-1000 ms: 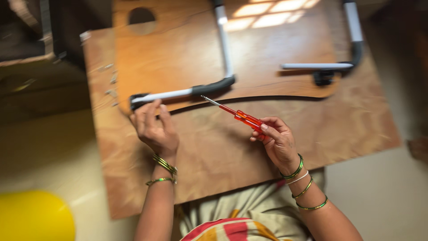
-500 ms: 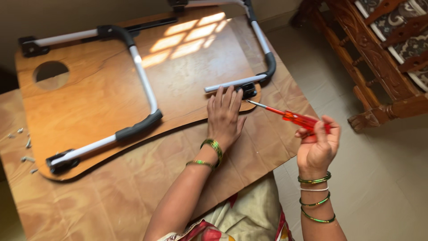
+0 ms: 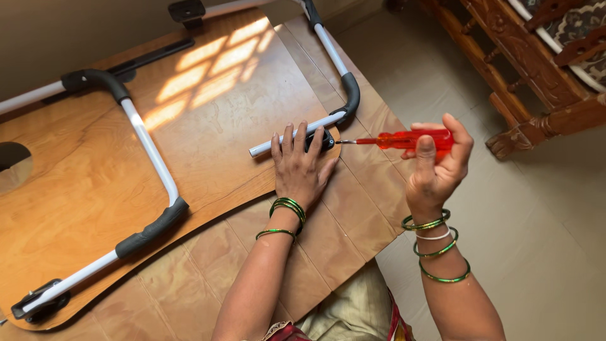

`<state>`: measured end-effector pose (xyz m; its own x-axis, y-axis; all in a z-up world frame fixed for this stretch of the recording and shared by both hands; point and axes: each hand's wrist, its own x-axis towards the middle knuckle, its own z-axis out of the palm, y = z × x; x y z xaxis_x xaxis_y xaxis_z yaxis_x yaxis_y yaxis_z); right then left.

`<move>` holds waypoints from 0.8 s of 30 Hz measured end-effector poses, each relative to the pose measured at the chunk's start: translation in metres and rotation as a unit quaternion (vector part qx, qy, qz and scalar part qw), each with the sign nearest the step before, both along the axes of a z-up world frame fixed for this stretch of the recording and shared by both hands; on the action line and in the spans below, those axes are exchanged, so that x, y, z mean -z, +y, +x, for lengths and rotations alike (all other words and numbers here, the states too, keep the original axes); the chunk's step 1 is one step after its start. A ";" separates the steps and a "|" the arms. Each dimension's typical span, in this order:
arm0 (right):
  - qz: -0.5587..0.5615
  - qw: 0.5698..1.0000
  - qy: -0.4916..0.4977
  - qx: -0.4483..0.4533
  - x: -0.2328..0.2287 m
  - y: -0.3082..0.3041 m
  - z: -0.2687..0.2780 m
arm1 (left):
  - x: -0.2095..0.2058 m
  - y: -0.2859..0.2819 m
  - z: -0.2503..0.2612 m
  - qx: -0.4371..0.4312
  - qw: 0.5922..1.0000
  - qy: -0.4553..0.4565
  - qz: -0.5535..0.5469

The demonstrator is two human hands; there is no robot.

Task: The person uses a red screwdriver to tighten screws on a wooden tabletop with attached metal frame legs. They work on multiple joints, securing the legs to the tabletop and adjusting the frame components.

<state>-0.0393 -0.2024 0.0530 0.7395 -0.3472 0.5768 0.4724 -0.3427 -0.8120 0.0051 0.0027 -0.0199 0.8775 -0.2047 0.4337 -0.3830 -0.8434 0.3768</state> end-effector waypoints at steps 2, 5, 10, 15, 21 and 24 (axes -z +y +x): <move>-0.011 1.000 0.006 -0.005 -0.002 0.003 0.005 | 0.000 0.000 0.001 -0.003 1.000 0.003 0.002; -0.022 1.000 0.011 -0.012 -0.001 0.008 0.010 | -0.001 0.001 0.001 -0.001 1.000 0.007 -0.002; -0.031 0.999 0.026 -0.022 0.000 0.010 0.014 | -0.001 0.001 0.000 -0.002 1.000 0.010 -0.001; -0.046 0.998 0.030 -0.014 0.000 0.010 0.017 | -0.002 0.001 0.000 -0.001 1.000 0.019 0.005; -0.063 0.997 0.034 -0.004 -0.001 0.005 0.025 | -0.002 0.001 0.000 -0.001 1.000 0.019 0.003; -0.063 0.997 0.037 -0.006 -0.002 0.003 0.028 | -0.002 0.001 0.000 -0.003 1.000 0.019 0.002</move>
<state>-0.0112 -0.1997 0.0549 0.7859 -0.2657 0.5583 0.4173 -0.4383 -0.7961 0.0048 0.0041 -0.0183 0.8942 -0.2014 0.3998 -0.3643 -0.8465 0.3883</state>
